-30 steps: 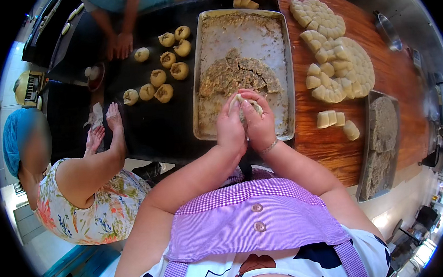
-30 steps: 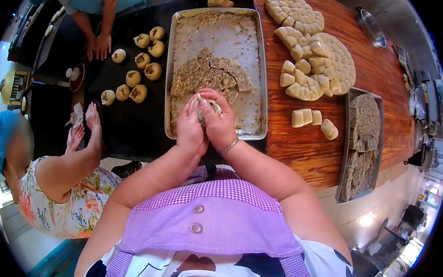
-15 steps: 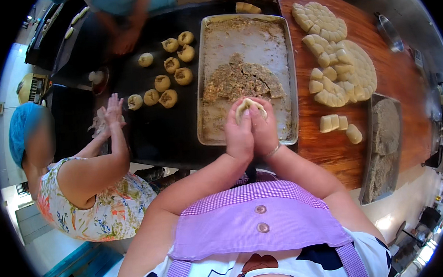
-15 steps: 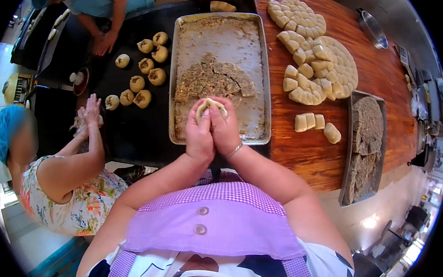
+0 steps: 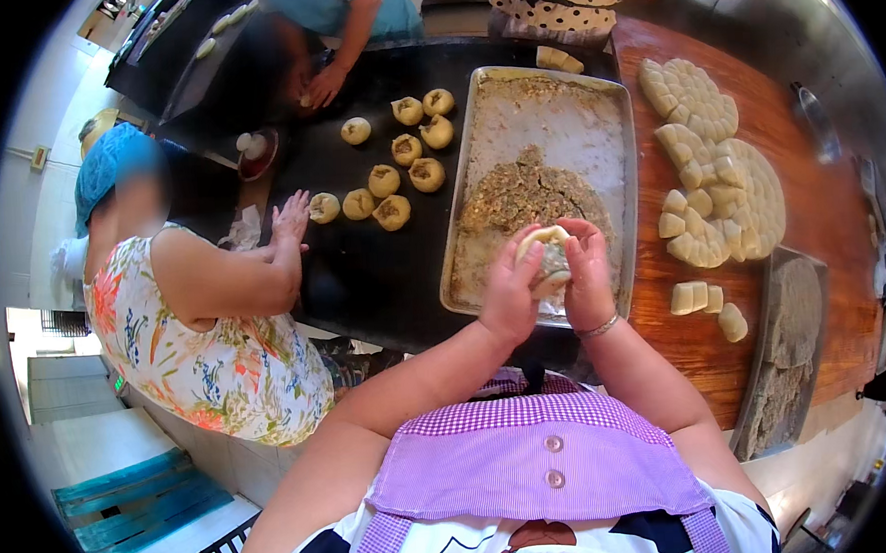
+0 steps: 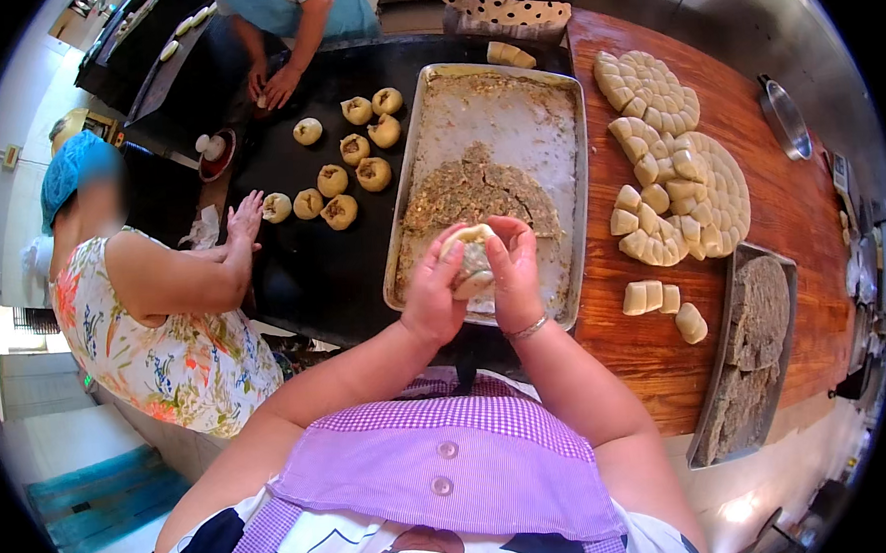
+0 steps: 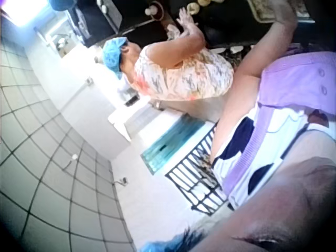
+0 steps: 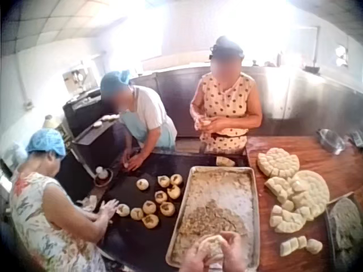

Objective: The person flattens a piece of dough by hand, places a portion of filling from a tray into the center, and seals the dough into a ball before setting it on the table.

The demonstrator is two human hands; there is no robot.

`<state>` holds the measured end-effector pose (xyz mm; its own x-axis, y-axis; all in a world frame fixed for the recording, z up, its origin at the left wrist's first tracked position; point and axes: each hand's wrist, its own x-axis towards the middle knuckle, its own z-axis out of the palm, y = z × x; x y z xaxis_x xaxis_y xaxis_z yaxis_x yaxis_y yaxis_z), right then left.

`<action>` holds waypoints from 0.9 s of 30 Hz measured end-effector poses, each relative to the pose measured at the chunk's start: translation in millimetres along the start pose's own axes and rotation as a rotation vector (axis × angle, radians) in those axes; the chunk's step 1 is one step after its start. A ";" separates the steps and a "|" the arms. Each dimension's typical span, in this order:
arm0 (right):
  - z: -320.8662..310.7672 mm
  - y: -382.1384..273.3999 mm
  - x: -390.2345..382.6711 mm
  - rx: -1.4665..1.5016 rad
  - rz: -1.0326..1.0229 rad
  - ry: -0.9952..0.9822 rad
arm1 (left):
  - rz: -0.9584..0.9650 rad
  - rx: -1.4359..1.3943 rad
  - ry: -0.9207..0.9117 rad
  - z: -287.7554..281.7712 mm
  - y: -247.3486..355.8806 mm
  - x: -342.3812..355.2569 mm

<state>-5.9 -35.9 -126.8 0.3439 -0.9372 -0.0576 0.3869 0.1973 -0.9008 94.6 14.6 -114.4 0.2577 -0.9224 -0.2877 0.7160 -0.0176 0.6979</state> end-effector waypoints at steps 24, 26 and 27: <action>14.0 8.4 9.4 -0.211 -0.099 0.042 | 0.177 0.230 0.106 15.2 -5.3 14.1; 3.4 34.1 9.3 -0.428 -0.289 0.087 | 0.334 0.510 0.117 -3.5 -28.8 25.5; 4.1 38.3 10.3 -0.383 -0.256 0.109 | 0.330 0.688 0.073 -25.9 -39.3 40.1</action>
<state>16.0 -36.8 -160.1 0.1783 -0.9707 0.1610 0.0971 -0.1455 -0.9846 93.6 -11.7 -170.3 0.4474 -0.8941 -0.0192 0.0356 -0.0037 0.9994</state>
